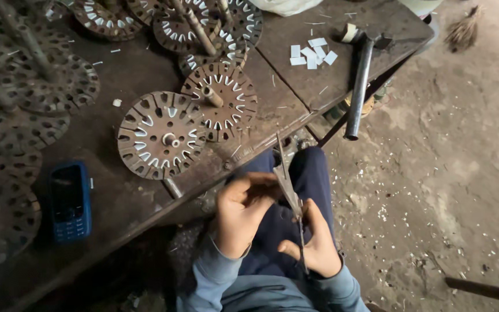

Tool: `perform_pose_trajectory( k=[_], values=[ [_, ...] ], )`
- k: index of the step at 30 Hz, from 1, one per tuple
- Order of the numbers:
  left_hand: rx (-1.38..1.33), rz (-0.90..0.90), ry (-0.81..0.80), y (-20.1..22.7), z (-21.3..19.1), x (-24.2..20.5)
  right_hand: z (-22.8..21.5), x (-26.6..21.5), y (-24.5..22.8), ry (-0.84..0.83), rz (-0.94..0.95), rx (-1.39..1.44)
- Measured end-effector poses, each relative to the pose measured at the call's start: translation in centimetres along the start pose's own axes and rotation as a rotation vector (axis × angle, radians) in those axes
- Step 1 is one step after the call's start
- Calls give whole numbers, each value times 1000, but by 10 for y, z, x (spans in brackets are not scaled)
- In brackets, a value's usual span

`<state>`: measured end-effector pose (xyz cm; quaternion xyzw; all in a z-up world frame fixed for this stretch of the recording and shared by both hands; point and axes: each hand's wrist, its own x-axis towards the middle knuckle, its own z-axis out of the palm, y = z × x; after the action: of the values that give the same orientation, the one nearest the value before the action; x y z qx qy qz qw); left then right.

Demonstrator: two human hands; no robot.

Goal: The person repeatedly picks small white rectangular pieces from a pile, folds them, and inserts them into slots on circular metal motor armatures. The person uses scissors to trim the pieces and occasionally checks a feature phone placed on the table.

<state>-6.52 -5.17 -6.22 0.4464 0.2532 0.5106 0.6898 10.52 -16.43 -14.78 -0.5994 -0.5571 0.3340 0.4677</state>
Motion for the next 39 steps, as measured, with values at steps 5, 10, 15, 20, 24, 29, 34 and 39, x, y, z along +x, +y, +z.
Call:
perform_pose_trajectory(
  k=[5, 10, 15, 20, 24, 29, 34, 39],
  values=[
    [-29, -14, 40, 3, -7, -9, 2, 11, -39, 101, -294, -132],
    [-10, -2, 26, 15, -11, -11, 0, 20, -62, -35, -84, -110],
    [-26, 34, 8, 17, -17, -11, 8, 15, -61, 90, 14, -193],
    [-3, -63, -91, 11, -25, -4, 18, -2, -45, 251, -52, -234],
    [-63, 4, -8, 21, -26, -5, 13, -22, -30, 158, 102, -137],
    [286, 275, 1, 59, -34, -16, -19, -34, -29, -192, 29, -325],
    [245, -6, -124, 47, -14, -14, -39, -14, -51, -561, -294, -365],
    [397, 346, -233, 30, 4, -22, -30, 10, -90, 48, 92, -23]
  ],
)
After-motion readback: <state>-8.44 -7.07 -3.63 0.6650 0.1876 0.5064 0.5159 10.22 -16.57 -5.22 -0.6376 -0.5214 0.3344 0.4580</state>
